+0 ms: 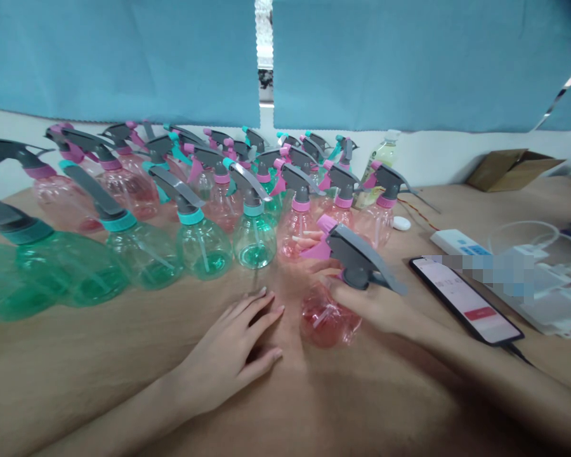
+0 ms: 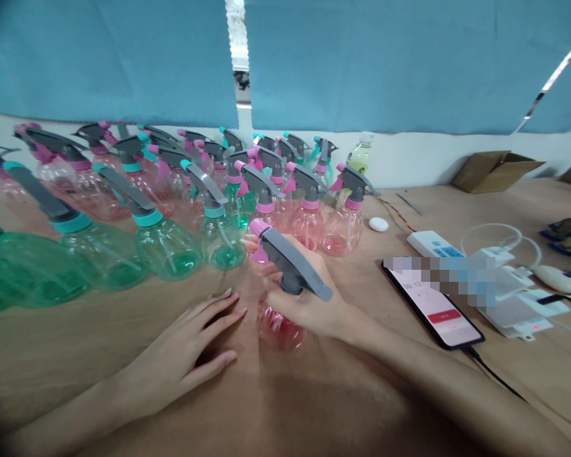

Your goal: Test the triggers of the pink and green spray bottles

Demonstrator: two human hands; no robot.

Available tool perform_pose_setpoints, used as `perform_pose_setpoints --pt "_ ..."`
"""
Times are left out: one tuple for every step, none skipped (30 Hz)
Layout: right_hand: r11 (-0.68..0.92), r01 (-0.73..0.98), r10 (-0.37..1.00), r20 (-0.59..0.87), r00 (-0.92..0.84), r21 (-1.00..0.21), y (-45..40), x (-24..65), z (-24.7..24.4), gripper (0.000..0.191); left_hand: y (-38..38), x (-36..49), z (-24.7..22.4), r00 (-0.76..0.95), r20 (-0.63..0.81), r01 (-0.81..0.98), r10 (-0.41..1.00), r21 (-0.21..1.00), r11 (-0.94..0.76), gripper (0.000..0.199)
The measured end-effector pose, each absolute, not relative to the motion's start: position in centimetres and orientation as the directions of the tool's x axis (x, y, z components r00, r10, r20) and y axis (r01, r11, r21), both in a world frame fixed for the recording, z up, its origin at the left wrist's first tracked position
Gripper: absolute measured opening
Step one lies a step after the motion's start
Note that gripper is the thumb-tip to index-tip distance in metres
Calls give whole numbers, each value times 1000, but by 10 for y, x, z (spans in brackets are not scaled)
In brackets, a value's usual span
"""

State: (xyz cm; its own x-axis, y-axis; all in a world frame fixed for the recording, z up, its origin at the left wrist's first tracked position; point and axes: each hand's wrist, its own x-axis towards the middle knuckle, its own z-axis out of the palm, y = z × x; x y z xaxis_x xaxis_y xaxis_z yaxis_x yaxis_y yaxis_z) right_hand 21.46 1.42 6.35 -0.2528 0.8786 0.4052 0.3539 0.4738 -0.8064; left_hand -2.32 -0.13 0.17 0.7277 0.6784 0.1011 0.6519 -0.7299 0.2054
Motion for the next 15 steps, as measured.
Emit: perform_pose_setpoints --pt "469 352 881 400 -252 -810 14 215 63 24 -1 -23 2 728 101 652 678 203 -731 53" --pt "466 346 882 395 -257 -814 14 215 63 25 -1 -23 1 728 99 653 678 201 -730 52" --pt "466 337 881 394 -261 -818 14 215 63 25 -1 -24 1 727 100 654 679 201 -730 53" --pt "464 334 882 394 -258 -821 14 215 63 24 -1 -24 1 726 103 654 680 202 -729 53" --pt "461 337 884 394 -250 -821 13 215 63 23 -1 -24 0 725 106 654 680 202 -729 53" --pt "458 346 887 395 -239 -819 13 215 63 20 -1 -25 0 725 109 653 680 204 -729 53" --pt "453 359 891 395 -225 -816 12 215 63 16 -1 -25 -1 726 110 652 679 205 -730 53" --pt "449 370 893 396 -214 -814 12 215 63 13 -1 -25 -1 726 111 651 679 205 -730 53" --pt "448 377 894 398 -206 -811 12 214 63 9 -1 -25 -1 726 110 652 679 204 -730 53" --pt "450 379 893 400 -207 -808 12 214 63 7 -2 -25 -1 725 108 654 680 201 -730 53" --pt "457 378 889 406 -210 -805 12 214 63 6 -2 -25 -1 725 108 655 680 197 -730 53" --pt "463 377 886 411 -213 -802 12 214 63 7 -2 -25 0 725 108 656 680 194 -730 53" --pt "469 379 883 415 -218 -798 12 214 63 7 -2 -24 0 724 108 656 681 194 -729 53" --pt "473 384 881 421 -217 -793 12 214 64 8 -2 -24 0 723 110 657 682 195 -728 52" --pt "475 390 880 424 -213 -789 12 214 64 8 -2 -24 1 723 110 657 683 198 -727 53"
